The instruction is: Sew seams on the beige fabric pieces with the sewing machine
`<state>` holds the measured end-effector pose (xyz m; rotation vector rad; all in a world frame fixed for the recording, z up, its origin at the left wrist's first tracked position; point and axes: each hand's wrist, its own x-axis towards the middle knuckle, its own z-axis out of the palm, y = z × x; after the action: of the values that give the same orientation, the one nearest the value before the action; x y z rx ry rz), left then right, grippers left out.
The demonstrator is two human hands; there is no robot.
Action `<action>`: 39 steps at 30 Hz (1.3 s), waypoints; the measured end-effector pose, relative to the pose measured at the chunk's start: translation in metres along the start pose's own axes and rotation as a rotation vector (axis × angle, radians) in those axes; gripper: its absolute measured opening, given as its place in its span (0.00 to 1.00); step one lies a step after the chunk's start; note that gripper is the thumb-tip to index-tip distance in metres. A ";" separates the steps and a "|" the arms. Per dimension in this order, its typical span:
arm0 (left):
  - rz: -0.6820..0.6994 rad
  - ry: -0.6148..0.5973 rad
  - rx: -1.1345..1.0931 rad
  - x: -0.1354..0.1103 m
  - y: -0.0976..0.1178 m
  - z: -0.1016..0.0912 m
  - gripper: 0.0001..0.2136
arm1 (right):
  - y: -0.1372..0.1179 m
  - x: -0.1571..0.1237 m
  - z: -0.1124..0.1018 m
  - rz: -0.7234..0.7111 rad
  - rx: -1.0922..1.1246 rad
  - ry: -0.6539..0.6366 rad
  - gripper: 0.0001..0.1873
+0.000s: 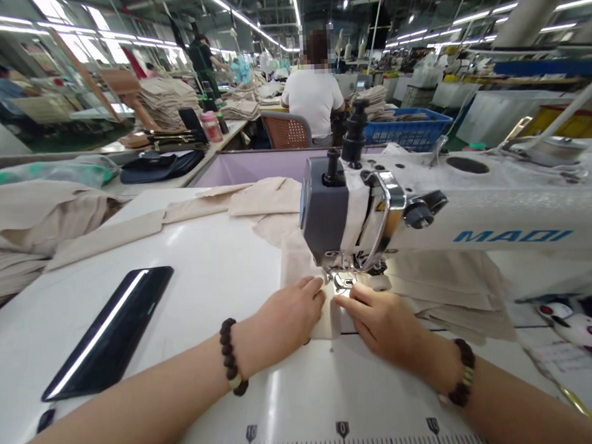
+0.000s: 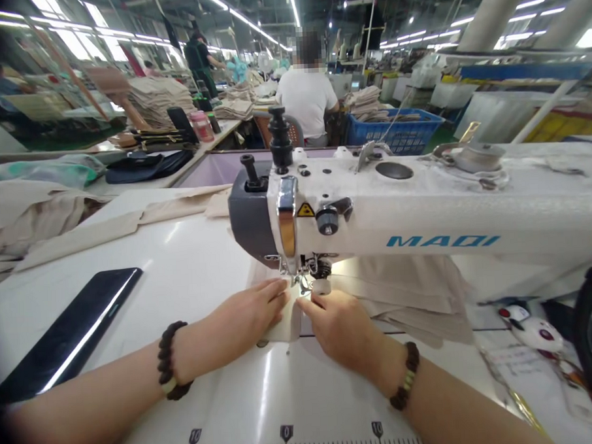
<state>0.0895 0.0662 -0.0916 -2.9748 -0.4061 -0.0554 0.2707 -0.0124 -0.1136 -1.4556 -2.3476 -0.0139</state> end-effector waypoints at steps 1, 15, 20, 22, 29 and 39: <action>-0.007 0.023 -0.005 0.001 -0.003 0.003 0.09 | -0.001 0.000 -0.001 -0.009 0.000 -0.010 0.15; -0.055 0.126 -0.108 0.007 -0.010 0.018 0.07 | -0.003 0.003 0.000 0.041 -0.035 -0.055 0.16; -0.081 0.140 -0.123 0.009 -0.011 0.019 0.08 | -0.002 0.003 0.001 0.048 -0.036 -0.038 0.16; -0.085 0.134 -0.125 0.009 -0.010 0.019 0.08 | -0.002 0.003 0.001 0.046 -0.034 -0.041 0.16; -0.090 0.125 -0.150 0.008 -0.010 0.020 0.08 | -0.003 0.004 0.000 0.047 -0.034 -0.055 0.17; -0.086 0.098 -0.154 0.006 -0.010 0.024 0.09 | -0.003 0.003 0.001 0.049 -0.041 -0.051 0.19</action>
<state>0.0929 0.0809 -0.1134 -3.0869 -0.5399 -0.2514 0.2663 -0.0106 -0.1133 -1.5502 -2.3643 -0.0123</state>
